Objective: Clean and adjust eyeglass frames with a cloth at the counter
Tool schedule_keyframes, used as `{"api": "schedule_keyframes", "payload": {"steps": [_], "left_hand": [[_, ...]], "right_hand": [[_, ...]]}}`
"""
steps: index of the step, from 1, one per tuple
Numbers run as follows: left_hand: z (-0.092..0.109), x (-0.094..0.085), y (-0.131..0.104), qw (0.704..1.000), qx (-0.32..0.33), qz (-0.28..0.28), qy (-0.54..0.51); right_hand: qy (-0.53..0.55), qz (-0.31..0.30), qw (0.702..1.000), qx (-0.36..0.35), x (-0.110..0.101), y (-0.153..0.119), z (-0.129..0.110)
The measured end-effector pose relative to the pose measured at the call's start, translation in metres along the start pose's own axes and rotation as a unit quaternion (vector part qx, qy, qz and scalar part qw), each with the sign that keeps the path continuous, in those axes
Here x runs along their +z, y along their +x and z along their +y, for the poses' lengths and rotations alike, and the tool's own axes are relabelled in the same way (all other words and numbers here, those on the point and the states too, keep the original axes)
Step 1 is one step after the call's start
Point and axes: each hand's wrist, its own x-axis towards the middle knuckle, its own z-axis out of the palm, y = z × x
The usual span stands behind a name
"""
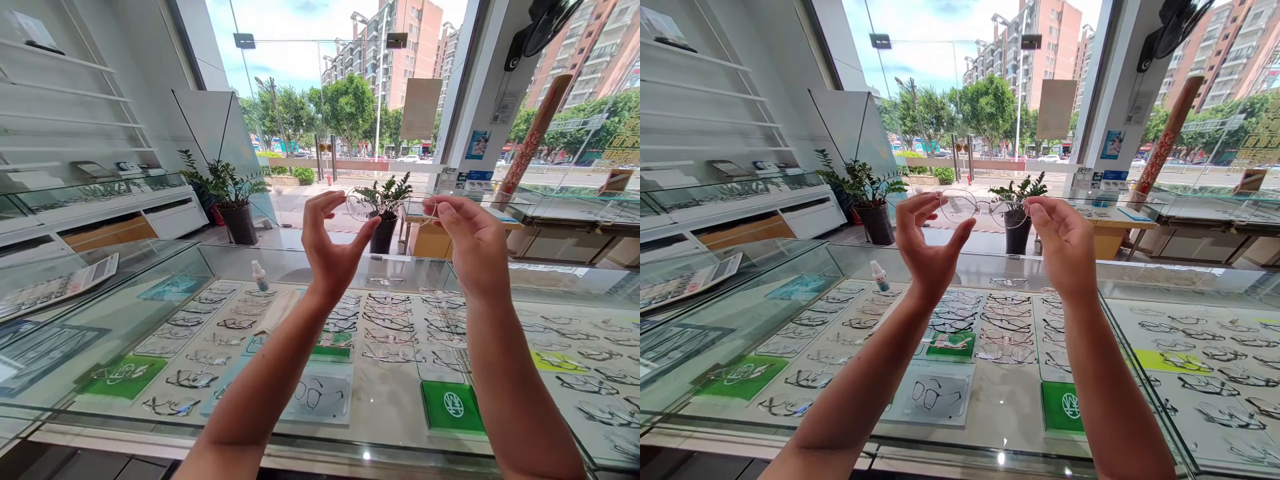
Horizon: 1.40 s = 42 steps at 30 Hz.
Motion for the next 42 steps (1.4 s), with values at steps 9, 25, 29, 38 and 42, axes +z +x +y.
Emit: {"api": "schedule_keyframes", "payload": {"steps": [9,25,29,38,42], "left_hand": [[-0.009,0.007,-0.004,0.994,-0.078,-0.028,-0.069],[-0.012,0.011,-0.009,0.983,-0.139,-0.037,-0.110],[-0.012,0.011,-0.011,0.982,-0.151,-0.048,-0.106],[0.010,0.009,-0.011,0.993,-0.117,-0.025,-0.008],[0.012,0.009,-0.012,0.996,-0.085,-0.026,0.015]], "right_hand": [[0.030,-0.006,0.999,0.011,0.005,-0.002,-0.003],[0.073,-0.010,0.997,0.026,0.008,-0.003,-0.006],[0.065,-0.009,0.997,0.034,0.008,-0.003,-0.005],[0.065,-0.032,0.990,0.119,0.001,0.004,0.008],[0.073,-0.049,0.986,0.142,-0.002,0.008,0.016]]}}
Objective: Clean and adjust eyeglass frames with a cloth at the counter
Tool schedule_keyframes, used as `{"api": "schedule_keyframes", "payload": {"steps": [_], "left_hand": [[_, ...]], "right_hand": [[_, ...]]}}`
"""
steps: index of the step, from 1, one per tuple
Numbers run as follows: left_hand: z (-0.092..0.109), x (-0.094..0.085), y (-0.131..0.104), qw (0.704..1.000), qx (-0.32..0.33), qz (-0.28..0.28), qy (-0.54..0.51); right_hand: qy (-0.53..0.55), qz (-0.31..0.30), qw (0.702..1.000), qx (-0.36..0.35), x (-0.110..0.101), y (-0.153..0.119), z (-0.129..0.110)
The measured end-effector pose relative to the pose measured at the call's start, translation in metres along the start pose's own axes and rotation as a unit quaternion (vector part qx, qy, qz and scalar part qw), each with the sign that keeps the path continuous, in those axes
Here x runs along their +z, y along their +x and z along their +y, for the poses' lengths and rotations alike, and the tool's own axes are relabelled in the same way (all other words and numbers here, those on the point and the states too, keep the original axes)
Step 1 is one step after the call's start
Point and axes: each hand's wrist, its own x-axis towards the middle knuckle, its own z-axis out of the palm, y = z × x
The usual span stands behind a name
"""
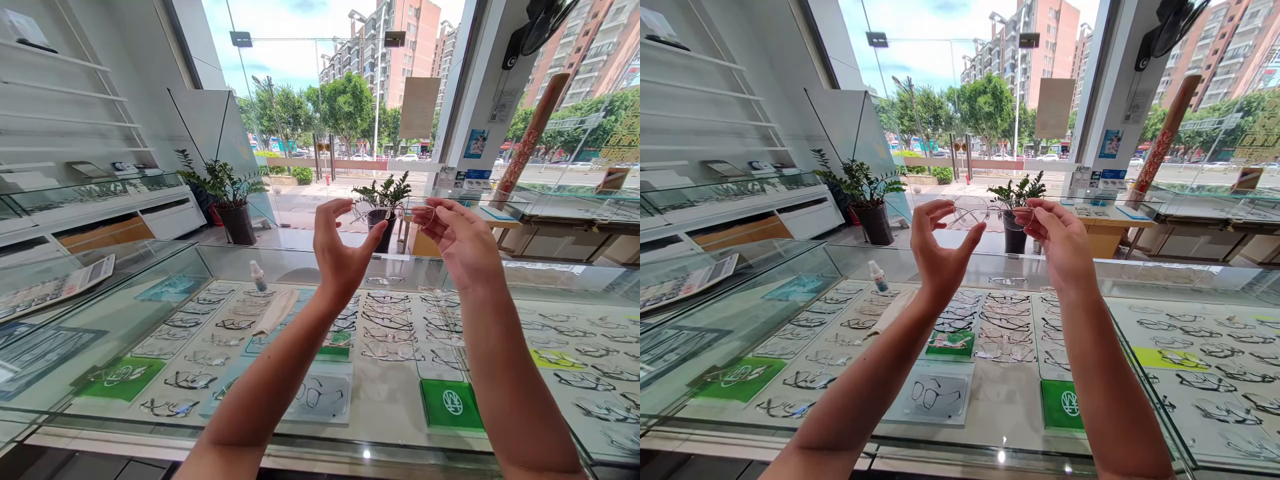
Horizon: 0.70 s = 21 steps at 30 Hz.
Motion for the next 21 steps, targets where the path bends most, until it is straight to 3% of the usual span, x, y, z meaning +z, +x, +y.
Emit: {"api": "schedule_keyframes", "payload": {"steps": [3,5,8,10,16,21], "left_hand": [[-0.005,0.000,0.001,1.000,0.024,-0.008,0.007],[-0.009,-0.002,0.004,0.998,0.053,-0.018,0.013],[-0.010,-0.005,0.009,0.993,0.104,-0.040,0.028],[-0.008,-0.008,0.012,0.989,0.129,-0.057,0.039],[0.000,-0.009,0.013,0.981,0.166,-0.092,0.043],[0.002,-0.009,0.012,0.985,0.126,-0.122,0.003]], "right_hand": [[-0.023,0.008,1.000,-0.016,-0.001,0.000,0.000],[-0.070,0.035,0.994,-0.080,0.000,-0.002,-0.004],[-0.190,0.034,0.959,-0.209,0.001,-0.006,-0.011],[-0.252,0.007,0.936,-0.246,0.001,-0.007,-0.014],[-0.275,-0.062,0.935,-0.213,-0.002,-0.002,-0.005],[-0.180,-0.100,0.966,-0.156,-0.004,0.003,0.000]]}}
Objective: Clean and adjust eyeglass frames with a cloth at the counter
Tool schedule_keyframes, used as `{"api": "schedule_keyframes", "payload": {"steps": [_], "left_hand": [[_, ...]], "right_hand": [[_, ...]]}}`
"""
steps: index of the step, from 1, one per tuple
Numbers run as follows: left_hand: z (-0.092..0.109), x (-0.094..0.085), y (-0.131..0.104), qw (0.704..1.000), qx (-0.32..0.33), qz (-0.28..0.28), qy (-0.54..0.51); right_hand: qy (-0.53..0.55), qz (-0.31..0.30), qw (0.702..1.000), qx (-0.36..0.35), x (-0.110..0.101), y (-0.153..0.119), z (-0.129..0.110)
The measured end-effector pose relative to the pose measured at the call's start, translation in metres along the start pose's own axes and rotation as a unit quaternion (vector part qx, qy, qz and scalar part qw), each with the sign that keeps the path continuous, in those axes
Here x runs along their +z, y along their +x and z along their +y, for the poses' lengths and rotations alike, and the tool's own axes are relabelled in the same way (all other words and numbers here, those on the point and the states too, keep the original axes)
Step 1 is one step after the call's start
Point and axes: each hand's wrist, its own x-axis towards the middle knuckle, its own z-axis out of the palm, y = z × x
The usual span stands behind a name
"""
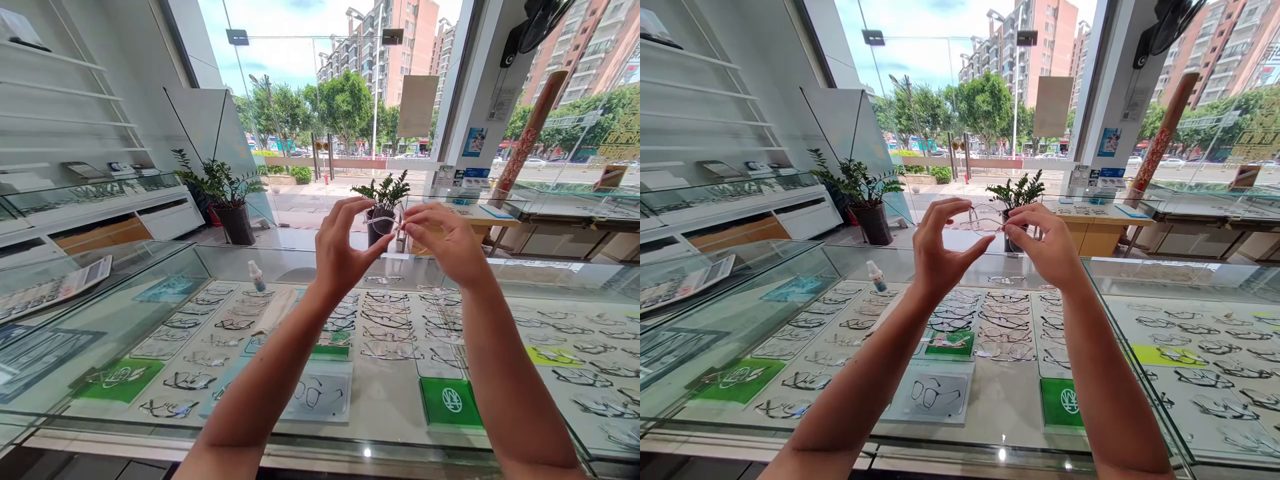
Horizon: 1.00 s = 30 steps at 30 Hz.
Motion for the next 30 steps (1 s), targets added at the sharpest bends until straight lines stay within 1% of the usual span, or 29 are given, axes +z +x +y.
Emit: {"api": "schedule_keyframes", "payload": {"steps": [4,6,11,14,15,16,18,19,20,21,22,23,24,25,26,27,30], "left_hand": [[0.001,0.000,0.000,0.994,-0.066,-0.029,-0.080],[-0.001,0.000,0.000,0.988,-0.087,-0.046,-0.120],[-0.009,0.002,-0.002,0.971,-0.115,-0.076,-0.193],[-0.010,0.004,-0.003,0.966,-0.120,-0.088,-0.210],[-0.008,0.005,-0.003,0.969,-0.122,-0.077,-0.202],[-0.006,0.005,-0.003,0.974,-0.123,-0.049,-0.182],[0.000,0.006,-0.004,0.985,-0.121,0.043,-0.117],[0.003,0.006,-0.004,0.986,-0.116,0.080,-0.086],[0.006,0.007,-0.005,0.986,-0.116,0.095,-0.070],[0.009,0.008,-0.006,0.986,-0.126,0.079,-0.072],[0.010,0.009,-0.007,0.984,-0.147,0.036,-0.093],[0.011,0.011,-0.008,0.976,-0.176,-0.020,-0.125],[0.011,0.013,-0.009,0.961,-0.210,-0.072,-0.162],[0.010,0.016,-0.010,0.943,-0.244,-0.111,-0.198],[0.008,0.019,-0.011,0.924,-0.274,-0.137,-0.230],[0.006,0.021,-0.012,0.907,-0.299,-0.150,-0.256],[-0.001,0.027,-0.014,0.860,-0.375,-0.165,-0.304]], "right_hand": [[0.088,-0.025,0.994,0.060,0.002,0.001,0.002],[0.123,-0.041,0.987,0.096,0.004,0.002,0.003],[0.192,-0.078,0.963,0.174,0.006,0.001,0.006],[0.208,-0.061,0.957,0.191,0.008,0.000,0.009],[0.206,-0.049,0.959,0.188,0.008,0.001,0.011],[0.203,-0.034,0.962,0.182,0.009,0.001,0.012],[0.192,-0.003,0.967,0.170,0.011,0.002,0.014],[0.186,0.011,0.969,0.165,0.012,0.002,0.015],[0.178,0.023,0.970,0.162,0.013,0.002,0.016],[0.168,0.035,0.973,0.157,0.014,0.002,0.016],[0.154,0.045,0.975,0.152,0.015,0.002,0.015],[0.138,0.051,0.978,0.146,0.017,0.001,0.015],[0.120,0.054,0.982,0.138,0.018,0.001,0.013],[0.100,0.054,0.985,0.129,0.020,0.000,0.012],[0.079,0.052,0.988,0.120,0.022,-0.001,0.010],[0.056,0.050,0.991,0.110,0.025,-0.002,0.009],[-0.024,0.052,0.996,0.073,0.032,-0.004,0.005]]}}
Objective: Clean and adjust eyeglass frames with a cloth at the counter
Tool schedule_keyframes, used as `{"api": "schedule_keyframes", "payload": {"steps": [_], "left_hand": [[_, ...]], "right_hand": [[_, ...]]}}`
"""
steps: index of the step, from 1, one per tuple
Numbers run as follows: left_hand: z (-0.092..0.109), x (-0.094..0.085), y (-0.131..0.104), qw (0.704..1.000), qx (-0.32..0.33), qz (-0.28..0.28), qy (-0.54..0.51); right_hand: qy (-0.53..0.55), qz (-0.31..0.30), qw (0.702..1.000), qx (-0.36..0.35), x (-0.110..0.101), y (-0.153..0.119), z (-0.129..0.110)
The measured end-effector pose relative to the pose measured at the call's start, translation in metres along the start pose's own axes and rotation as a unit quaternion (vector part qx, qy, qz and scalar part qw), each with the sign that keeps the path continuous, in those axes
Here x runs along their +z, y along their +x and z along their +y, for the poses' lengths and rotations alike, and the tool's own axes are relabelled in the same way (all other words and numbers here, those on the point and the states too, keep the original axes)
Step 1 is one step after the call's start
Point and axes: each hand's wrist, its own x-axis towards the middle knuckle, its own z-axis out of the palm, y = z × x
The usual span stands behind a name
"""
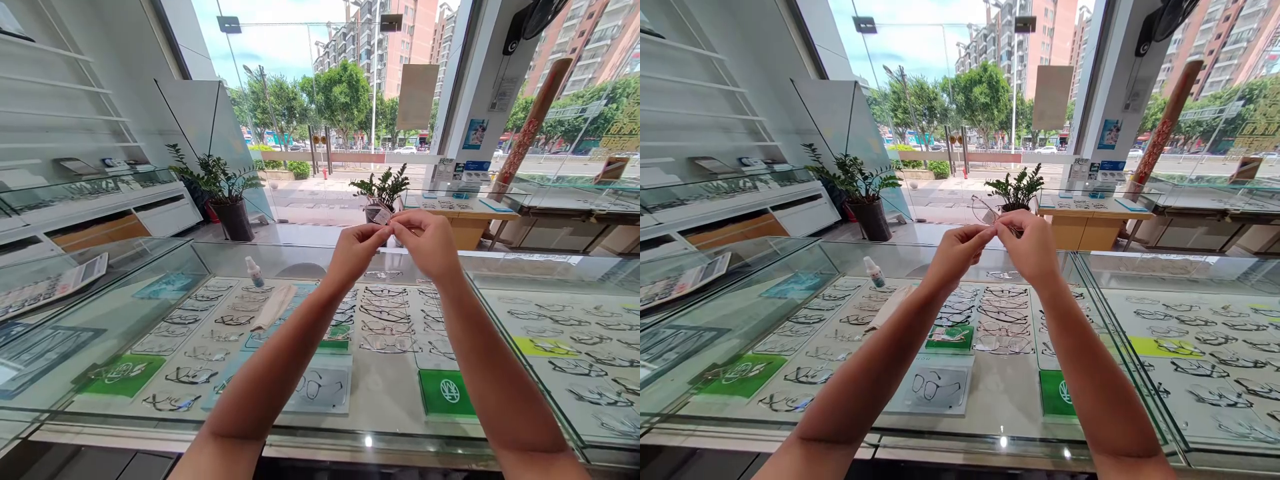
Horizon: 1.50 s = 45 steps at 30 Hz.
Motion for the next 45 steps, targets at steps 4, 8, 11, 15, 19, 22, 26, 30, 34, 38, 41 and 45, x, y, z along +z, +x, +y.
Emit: {"api": "schedule_keyframes", "payload": {"steps": [4,8,11,15,19,22,26,30,34,38,41,45], "left_hand": [[-0.008,-0.003,0.004,0.996,-0.067,0.020,-0.048],[-0.013,-0.004,0.006,0.993,-0.087,0.043,-0.072],[-0.015,-0.004,0.007,0.993,-0.097,0.056,-0.045],[-0.021,-0.005,0.008,0.993,-0.083,0.029,0.075],[-0.037,-0.001,0.006,0.941,-0.059,-0.072,0.327],[-0.058,0.008,0.005,0.865,-0.070,-0.144,0.476],[-0.092,0.023,0.006,0.827,-0.099,-0.174,0.525],[-0.117,0.029,0.004,0.806,-0.122,-0.186,0.549],[-0.128,0.030,-0.001,0.791,-0.135,-0.199,0.563],[-0.130,0.031,-0.003,0.781,-0.143,-0.209,0.571],[-0.129,0.031,-0.003,0.777,-0.150,-0.214,0.573],[-0.129,0.030,-0.001,0.773,-0.157,-0.217,0.575]], "right_hand": [[-0.083,0.003,0.996,-0.038,0.008,-0.005,-0.005],[-0.137,-0.030,0.990,-0.030,0.009,-0.009,-0.016],[-0.169,-0.067,0.983,0.010,0.004,-0.010,-0.022],[-0.199,-0.114,0.971,0.073,-0.011,-0.005,-0.023],[-0.214,-0.080,0.970,0.088,-0.027,0.001,-0.023],[-0.189,-0.072,0.976,0.081,-0.032,0.002,-0.025],[-0.152,-0.087,0.983,0.059,-0.032,0.001,-0.029],[-0.136,-0.086,0.986,0.045,-0.032,-0.001,-0.035],[-0.139,-0.093,0.986,0.028,-0.032,-0.003,-0.040],[-0.145,-0.104,0.984,0.019,-0.032,-0.005,-0.044],[-0.149,-0.109,0.983,0.020,-0.032,-0.005,-0.046],[-0.159,-0.113,0.980,0.032,-0.031,-0.006,-0.049]]}}
